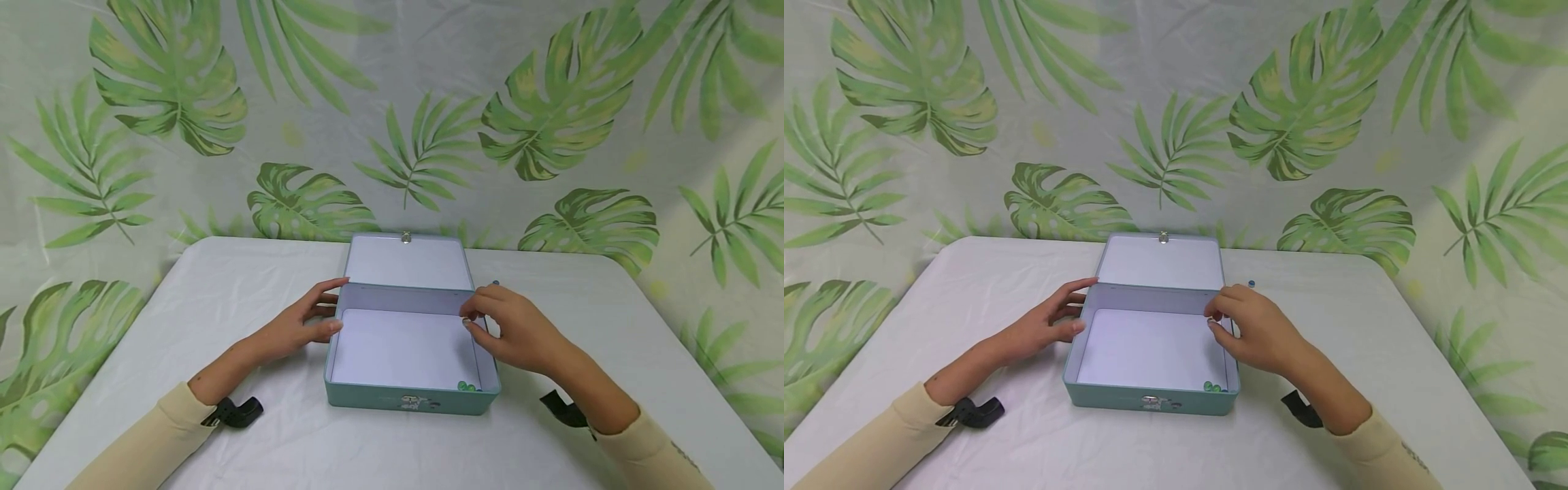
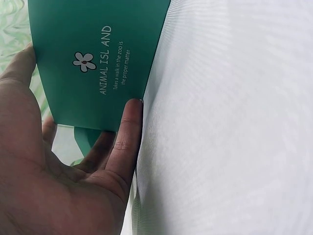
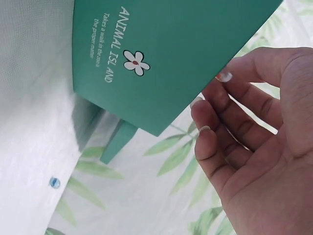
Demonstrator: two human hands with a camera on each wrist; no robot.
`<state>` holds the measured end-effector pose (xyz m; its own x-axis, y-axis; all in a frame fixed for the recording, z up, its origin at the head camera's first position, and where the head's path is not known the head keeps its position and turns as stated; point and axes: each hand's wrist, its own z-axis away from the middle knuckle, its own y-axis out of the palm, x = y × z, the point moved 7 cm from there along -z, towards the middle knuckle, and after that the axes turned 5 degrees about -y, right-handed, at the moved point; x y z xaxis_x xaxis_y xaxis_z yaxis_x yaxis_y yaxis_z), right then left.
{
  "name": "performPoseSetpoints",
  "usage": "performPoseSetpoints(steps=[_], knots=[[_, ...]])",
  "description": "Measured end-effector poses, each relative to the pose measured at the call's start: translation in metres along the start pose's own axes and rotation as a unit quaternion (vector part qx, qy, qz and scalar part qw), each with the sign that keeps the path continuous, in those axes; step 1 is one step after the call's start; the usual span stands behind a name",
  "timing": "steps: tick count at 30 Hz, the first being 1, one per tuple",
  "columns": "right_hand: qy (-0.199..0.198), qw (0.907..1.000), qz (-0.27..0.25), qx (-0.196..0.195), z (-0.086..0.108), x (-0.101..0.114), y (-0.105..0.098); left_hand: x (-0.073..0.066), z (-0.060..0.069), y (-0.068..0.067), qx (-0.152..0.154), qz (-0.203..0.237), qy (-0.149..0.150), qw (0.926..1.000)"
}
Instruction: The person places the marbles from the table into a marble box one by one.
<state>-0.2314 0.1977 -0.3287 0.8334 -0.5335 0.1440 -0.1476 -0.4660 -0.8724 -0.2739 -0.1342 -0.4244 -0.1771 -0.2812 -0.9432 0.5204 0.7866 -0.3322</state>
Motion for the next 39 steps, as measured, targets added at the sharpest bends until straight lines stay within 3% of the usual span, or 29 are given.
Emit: performPoseSetpoints(steps=[11,21,39], knots=[[0.01,0.9999,-0.003,-0.002,0.0,-0.005,-0.001,0.0,-0.001,0.0,0.0,-0.002,0.003,1.0],[0.035,0.9987,-0.013,-0.034,0.007,-0.032,-0.006,-0.002,0.0,0.0,-0.001,-0.006,0.001,1.0],[0.093,0.9944,0.021,-0.045,0.027,-0.083,0.0,-0.002,0.0,0.0,0.002,0.002,0.001,1.0]])
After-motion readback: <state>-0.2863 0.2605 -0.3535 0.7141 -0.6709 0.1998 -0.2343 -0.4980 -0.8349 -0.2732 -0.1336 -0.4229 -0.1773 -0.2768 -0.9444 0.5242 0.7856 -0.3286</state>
